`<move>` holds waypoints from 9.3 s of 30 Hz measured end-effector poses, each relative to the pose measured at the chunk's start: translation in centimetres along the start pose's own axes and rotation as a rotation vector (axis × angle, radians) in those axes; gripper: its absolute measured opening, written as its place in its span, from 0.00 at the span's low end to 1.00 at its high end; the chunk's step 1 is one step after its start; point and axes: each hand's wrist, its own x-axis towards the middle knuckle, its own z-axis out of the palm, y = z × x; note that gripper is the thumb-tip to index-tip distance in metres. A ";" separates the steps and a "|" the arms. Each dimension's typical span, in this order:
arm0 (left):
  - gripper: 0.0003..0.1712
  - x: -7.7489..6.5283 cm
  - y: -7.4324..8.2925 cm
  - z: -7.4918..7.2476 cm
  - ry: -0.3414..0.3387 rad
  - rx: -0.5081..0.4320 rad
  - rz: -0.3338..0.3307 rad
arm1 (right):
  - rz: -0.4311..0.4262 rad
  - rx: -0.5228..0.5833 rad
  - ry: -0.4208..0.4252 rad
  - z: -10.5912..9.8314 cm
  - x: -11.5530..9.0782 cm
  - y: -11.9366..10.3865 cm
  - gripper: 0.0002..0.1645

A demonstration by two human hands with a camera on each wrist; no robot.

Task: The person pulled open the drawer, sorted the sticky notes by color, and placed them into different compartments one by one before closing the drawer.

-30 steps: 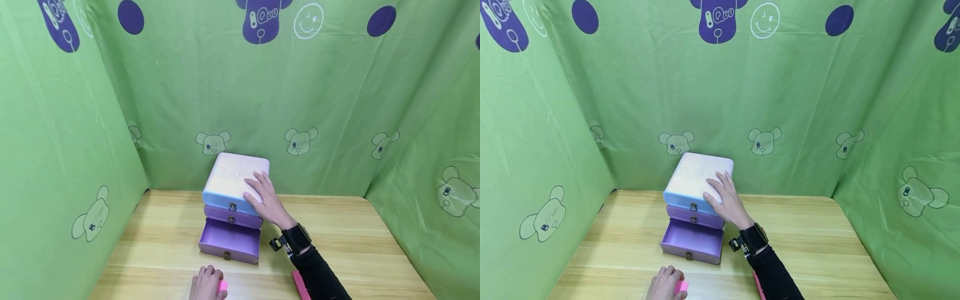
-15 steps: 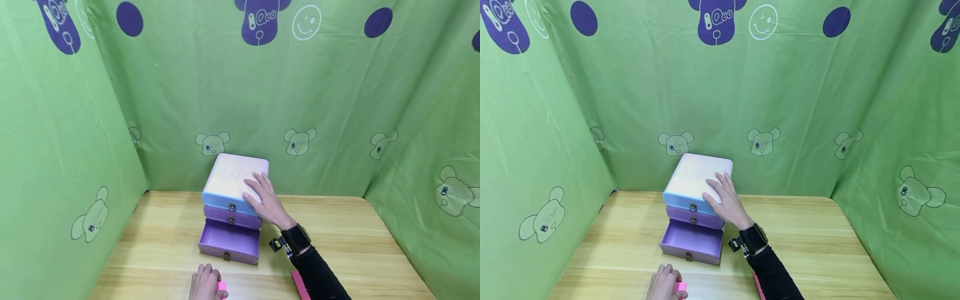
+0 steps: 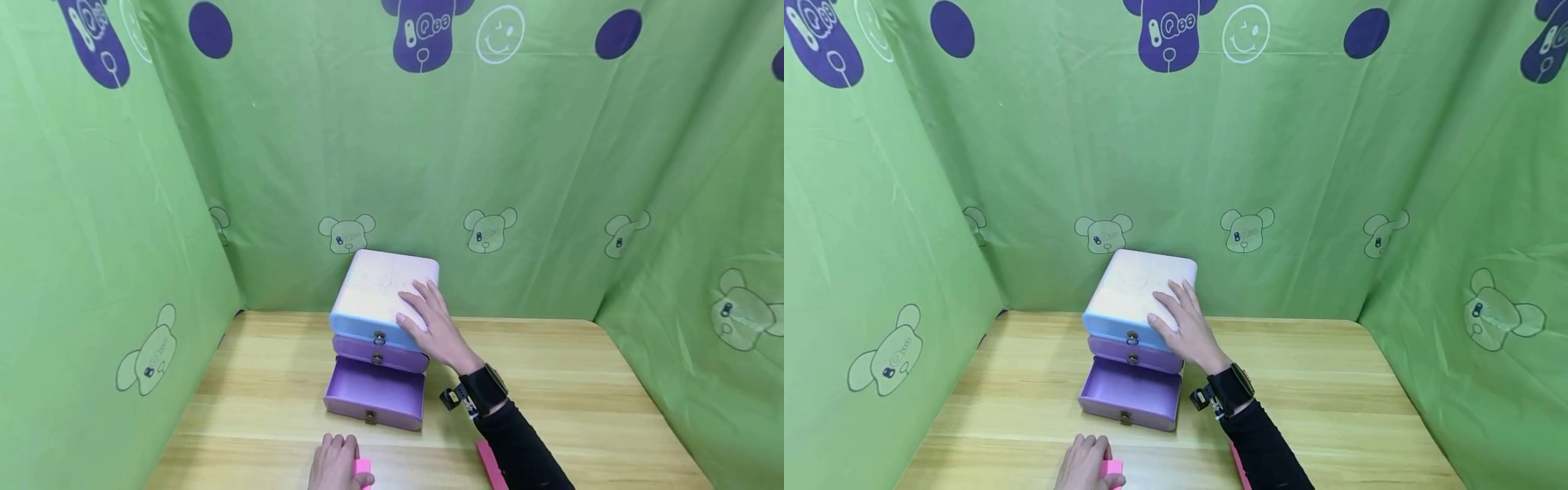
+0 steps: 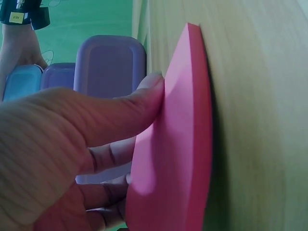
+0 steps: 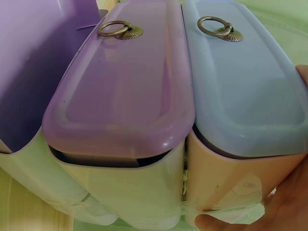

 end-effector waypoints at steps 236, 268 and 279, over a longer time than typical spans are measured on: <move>0.21 12.1 0.4 -3.8 -0.059 -0.597 -0.224 | -0.005 0.028 0.021 -0.3 -0.4 -0.6 0.33; 0.16 12.9 2.1 -1.9 0.036 -0.292 -0.236 | -0.023 0.029 0.023 -0.2 0.0 -0.3 0.32; 0.18 13.1 1.9 -1.5 0.018 -0.308 -0.300 | -0.022 0.047 0.036 0.2 -0.1 -0.6 0.33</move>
